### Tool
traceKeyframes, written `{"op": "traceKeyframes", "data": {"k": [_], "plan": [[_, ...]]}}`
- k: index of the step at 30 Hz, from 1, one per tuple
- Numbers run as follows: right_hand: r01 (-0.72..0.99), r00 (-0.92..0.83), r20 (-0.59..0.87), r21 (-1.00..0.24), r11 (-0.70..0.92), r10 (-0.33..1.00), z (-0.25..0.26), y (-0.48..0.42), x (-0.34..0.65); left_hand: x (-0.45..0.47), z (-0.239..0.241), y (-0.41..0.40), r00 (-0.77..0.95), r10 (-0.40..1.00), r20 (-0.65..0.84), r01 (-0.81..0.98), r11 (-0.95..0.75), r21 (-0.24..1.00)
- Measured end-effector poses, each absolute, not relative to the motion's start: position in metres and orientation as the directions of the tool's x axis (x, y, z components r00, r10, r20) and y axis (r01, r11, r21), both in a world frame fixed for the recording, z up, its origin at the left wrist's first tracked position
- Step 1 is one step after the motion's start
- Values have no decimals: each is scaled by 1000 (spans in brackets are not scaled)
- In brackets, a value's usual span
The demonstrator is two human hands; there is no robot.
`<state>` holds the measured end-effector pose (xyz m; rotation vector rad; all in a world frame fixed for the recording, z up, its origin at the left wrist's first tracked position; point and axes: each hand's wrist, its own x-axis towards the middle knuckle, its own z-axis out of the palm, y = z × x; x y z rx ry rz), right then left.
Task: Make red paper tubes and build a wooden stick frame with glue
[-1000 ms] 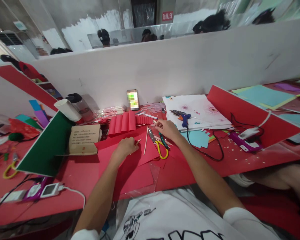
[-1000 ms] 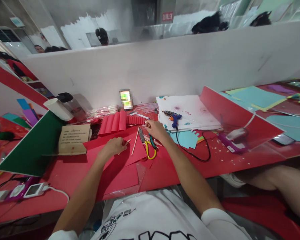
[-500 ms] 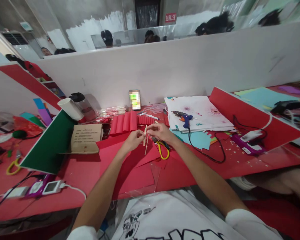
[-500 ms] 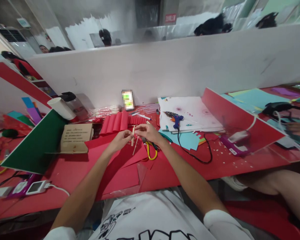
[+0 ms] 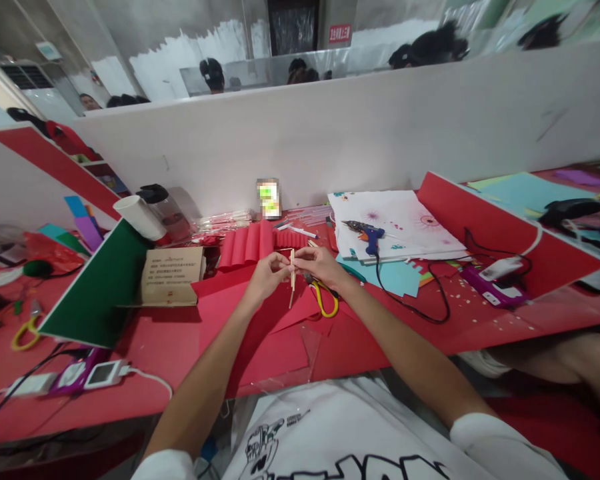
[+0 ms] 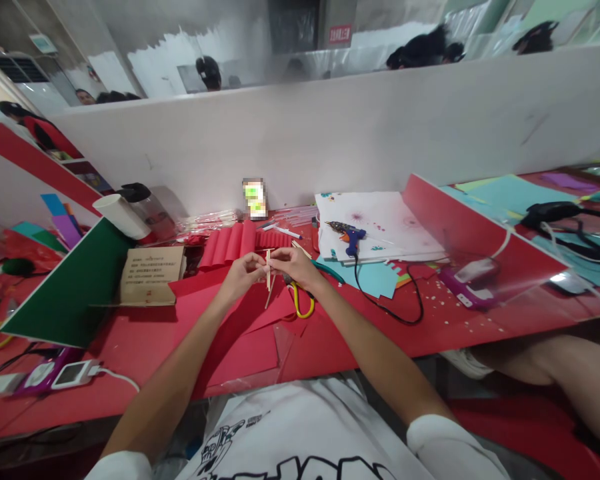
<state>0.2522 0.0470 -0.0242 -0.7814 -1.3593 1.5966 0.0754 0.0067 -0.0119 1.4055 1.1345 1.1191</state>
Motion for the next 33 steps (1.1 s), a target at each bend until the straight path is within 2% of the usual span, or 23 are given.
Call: {"op": "traceKeyframes", "data": {"k": [18,33], "plan": [[-181,-351,135,-981,75,927,-22,42,245,72,-8,6,155,985,82,124,-102,987],[-221,-350,117,-975,40,930,-24,43,246,73,-9,6,140,983,117,144,-137,980]]}}
